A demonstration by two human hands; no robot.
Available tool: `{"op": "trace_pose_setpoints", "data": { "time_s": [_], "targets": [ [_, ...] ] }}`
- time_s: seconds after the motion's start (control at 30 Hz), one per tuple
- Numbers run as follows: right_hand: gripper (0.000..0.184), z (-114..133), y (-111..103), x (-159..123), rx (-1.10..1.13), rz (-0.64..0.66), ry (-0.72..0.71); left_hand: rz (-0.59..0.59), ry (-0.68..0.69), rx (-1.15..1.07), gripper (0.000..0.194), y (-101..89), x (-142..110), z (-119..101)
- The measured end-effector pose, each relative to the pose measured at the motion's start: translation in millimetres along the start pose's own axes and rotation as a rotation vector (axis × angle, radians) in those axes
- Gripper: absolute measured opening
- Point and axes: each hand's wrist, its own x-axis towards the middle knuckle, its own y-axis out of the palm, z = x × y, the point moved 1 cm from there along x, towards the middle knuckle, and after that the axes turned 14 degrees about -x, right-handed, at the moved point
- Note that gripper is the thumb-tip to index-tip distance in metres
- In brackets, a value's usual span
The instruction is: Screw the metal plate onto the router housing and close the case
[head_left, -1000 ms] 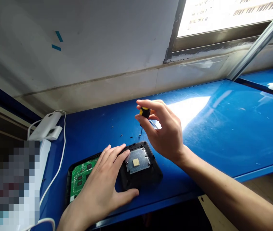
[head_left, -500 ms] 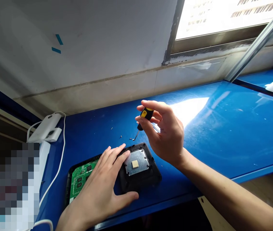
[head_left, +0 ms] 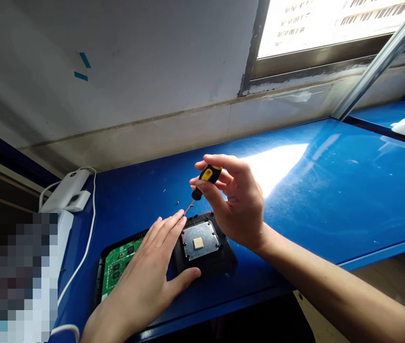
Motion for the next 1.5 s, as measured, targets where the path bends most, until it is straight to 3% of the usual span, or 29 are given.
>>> {"op": "trace_pose_setpoints", "data": {
  "time_s": [0.3,0.57,1.13,1.4,1.5],
  "targets": [
    [0.036,-0.2,-3.9,2.1,0.017,-0.042,-0.050,0.021,-0.115,-0.016,0.095,2.7,0.1,0.4],
    [0.035,1.9,3.0,-6.4,0.010,0.070,-0.086,-0.147,0.079,0.100,0.082,8.2,-2.9,3.6],
    [0.039,9.0,9.9,-11.3,0.073,0.131,-0.179,-0.080,0.106,0.022,0.082,1.4,-2.0,-9.2],
    [0.026,21.4,8.0,-9.8,0.021,0.254,-0.080,-0.057,0.082,-0.029,0.086,-0.9,-2.4,-12.2],
    [0.024,23.4,8.2,-7.4,0.072,0.263,-0.129,-0.059,0.091,-0.044,0.091,-0.4,-1.6,-11.1]
  ]
}}
